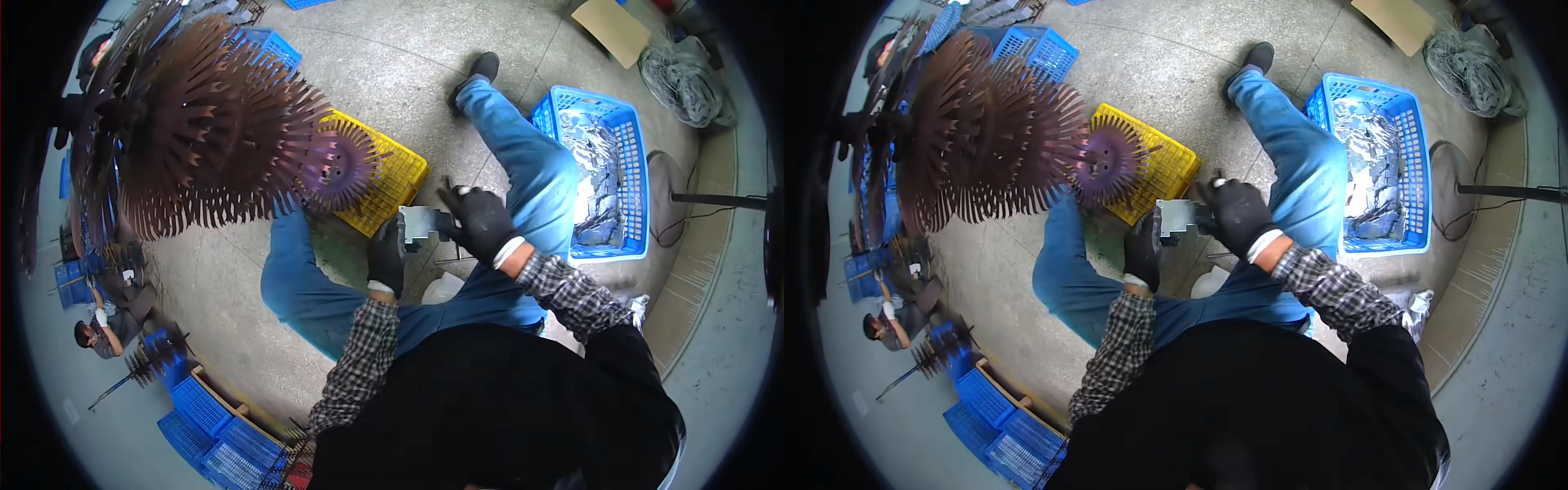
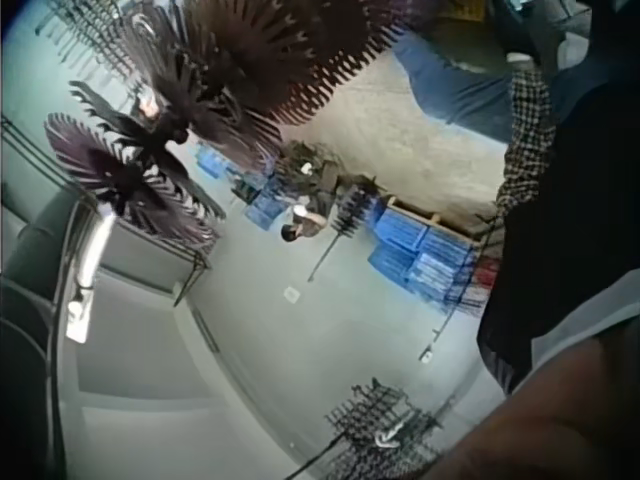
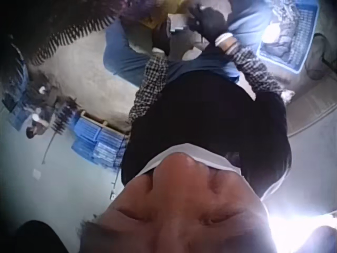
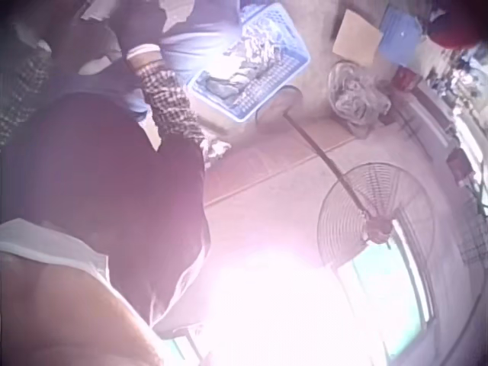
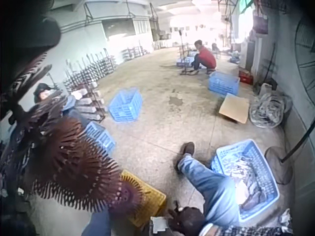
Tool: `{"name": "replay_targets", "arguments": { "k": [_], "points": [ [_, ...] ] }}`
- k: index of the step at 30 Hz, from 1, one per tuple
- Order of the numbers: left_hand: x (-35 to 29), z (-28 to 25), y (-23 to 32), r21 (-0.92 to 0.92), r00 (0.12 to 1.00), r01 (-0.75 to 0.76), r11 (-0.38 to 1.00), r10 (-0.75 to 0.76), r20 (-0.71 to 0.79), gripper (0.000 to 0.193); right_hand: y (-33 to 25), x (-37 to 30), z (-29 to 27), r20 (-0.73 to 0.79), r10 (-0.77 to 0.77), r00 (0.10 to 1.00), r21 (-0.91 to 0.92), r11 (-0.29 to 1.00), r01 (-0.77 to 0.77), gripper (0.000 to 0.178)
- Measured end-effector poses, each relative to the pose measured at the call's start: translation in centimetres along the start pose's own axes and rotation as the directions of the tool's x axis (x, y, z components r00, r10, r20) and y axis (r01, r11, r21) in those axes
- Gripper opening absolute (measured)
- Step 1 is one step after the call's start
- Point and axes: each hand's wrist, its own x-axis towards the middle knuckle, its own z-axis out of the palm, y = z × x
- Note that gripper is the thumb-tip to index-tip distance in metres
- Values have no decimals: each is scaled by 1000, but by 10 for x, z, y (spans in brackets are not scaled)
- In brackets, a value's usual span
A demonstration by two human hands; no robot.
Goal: Assembling metal fan blades onto a central shaft to form an impeller.
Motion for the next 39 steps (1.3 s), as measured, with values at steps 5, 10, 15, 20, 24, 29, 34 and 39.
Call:
{"name": "replay_targets", "arguments": {
  "k": [5,10,15,20,24,29,34,39],
  "points": [
    [10,13,16,-217,949,290,932,-309,-58,31,-15,12,63,156,9,988,115,993,-27,45],
    [30,16,33,-186,918,395,900,-378,120,31,-14,25,94,325,120,938,181,966,-186,41],
    [42,23,-33,176,992,-126,976,121,36,31,7,39,132,443,79,893,414,866,-282,39],
    [51,4,-58,491,975,-168,855,218,-45,29,30,73,135,464,336,820,453,705,-546,32],
    [61,-18,-60,490,994,-25,872,73,-79,29,44,79,169,398,437,807,533,606,-591,33],
    [75,-28,-51,640,986,-2,769,107,-124,31,42,86,201,376,437,817,570,586,-575,35],
    [94,-25,-48,689,967,-76,721,222,-125,35,39,98,224,400,461,793,551,570,-609,34],
    [103,-22,-53,738,971,-89,668,224,-86,37,34,108,227,427,436,792,534,585,-610,32]
  ]
}}
